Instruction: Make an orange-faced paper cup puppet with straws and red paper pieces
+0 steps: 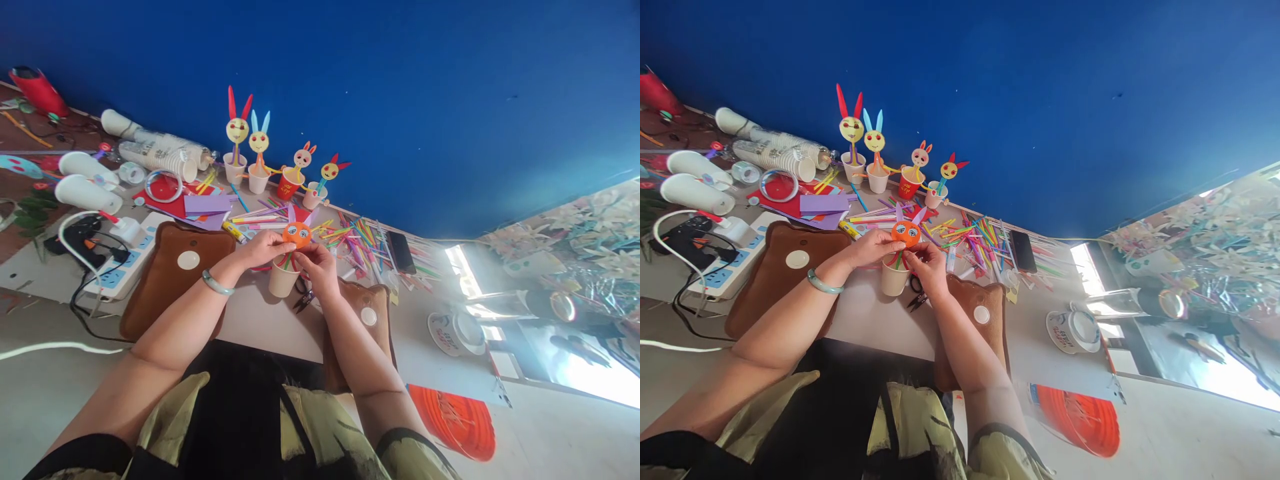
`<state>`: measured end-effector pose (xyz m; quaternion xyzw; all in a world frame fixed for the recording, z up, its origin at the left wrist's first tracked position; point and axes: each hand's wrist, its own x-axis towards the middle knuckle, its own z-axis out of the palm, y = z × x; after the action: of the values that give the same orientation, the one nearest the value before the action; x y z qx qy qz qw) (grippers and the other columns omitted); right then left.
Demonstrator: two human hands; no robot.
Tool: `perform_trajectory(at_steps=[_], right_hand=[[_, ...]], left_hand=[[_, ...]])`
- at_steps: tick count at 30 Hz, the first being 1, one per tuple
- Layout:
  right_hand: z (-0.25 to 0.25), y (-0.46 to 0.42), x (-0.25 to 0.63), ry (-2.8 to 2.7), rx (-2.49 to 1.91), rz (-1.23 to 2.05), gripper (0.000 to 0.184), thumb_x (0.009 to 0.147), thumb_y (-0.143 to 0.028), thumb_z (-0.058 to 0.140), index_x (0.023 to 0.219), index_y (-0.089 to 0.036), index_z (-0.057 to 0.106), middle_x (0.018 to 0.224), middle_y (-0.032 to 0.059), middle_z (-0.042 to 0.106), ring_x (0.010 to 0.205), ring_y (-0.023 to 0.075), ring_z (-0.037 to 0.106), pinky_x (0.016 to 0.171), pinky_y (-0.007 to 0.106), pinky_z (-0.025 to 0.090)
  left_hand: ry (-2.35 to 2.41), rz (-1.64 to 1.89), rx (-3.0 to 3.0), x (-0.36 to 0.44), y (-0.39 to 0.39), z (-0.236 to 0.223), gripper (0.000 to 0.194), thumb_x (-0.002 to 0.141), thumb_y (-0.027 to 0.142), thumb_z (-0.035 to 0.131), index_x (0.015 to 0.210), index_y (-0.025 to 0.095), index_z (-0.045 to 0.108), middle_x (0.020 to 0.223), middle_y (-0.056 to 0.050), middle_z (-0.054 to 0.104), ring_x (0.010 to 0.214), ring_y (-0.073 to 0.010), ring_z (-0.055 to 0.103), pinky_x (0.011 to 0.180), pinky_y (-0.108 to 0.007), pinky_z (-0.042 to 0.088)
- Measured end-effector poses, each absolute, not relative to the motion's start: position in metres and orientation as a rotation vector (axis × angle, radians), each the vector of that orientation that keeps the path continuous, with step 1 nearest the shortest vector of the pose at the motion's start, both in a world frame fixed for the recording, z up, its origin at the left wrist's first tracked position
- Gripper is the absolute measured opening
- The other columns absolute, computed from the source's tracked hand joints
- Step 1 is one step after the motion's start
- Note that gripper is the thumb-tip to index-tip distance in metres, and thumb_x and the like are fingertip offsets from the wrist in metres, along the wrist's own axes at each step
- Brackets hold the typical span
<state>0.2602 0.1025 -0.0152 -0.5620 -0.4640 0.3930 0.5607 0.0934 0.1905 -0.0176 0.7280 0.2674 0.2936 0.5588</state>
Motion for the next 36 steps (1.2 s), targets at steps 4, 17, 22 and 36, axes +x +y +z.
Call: perform_trajectory(at_steps=[4,17,22,36], right_hand=[[-0.014,0.102,0.261,-1.169,-1.384,0.87,0.027,0.07,-0.042,0.082,0.075,-0.021,0.066,0.068,-0.0017,0.065,0.059,0.012,0.053,0.056,0.026,0.043],[-0.011,0.103,0.263,-1.323,-1.434,0.707,0.019,0.074,-0.039,0.079,0.07,-0.022,0.072,0.068,-0.0007,0.066,0.061,0.0133,0.051,0.061,0.029,0.043],[-0.013,0.105,0.263,-1.318,-1.466,0.709,0.025,0.074,-0.042,0.078,0.067,-0.021,0.068,0.064,-0.0013,0.064,0.057,0.0121,0.048,0.057,0.028,0.04],[-0.011,0.103,0.263,-1.318,-1.51,0.728,0.02,0.076,-0.034,0.071,0.065,-0.02,0.064,0.065,-0.0009,0.061,0.061,0.0125,0.049,0.062,0.028,0.042]], left_hand=[[0.62,0.701,1.723,0.094,0.192,-0.02,0.039,0.085,0.05,0.063,0.076,0.013,0.073,0.071,-0.003,0.07,0.069,-0.0171,0.061,0.062,-0.026,0.047],[0.622,0.699,1.761,0.095,0.19,-0.018,0.042,0.088,0.051,0.059,0.076,0.012,0.072,0.074,-0.003,0.069,0.071,-0.0158,0.06,0.065,-0.026,0.046],[0.624,0.693,1.751,0.095,0.189,-0.013,0.042,0.085,0.053,0.062,0.081,0.013,0.073,0.079,-0.004,0.072,0.077,-0.0181,0.063,0.069,-0.027,0.048],[0.591,0.594,1.758,0.091,0.188,-0.007,0.034,0.081,0.047,0.07,0.084,0.014,0.073,0.075,-0.003,0.071,0.075,-0.0165,0.063,0.072,-0.027,0.048]])
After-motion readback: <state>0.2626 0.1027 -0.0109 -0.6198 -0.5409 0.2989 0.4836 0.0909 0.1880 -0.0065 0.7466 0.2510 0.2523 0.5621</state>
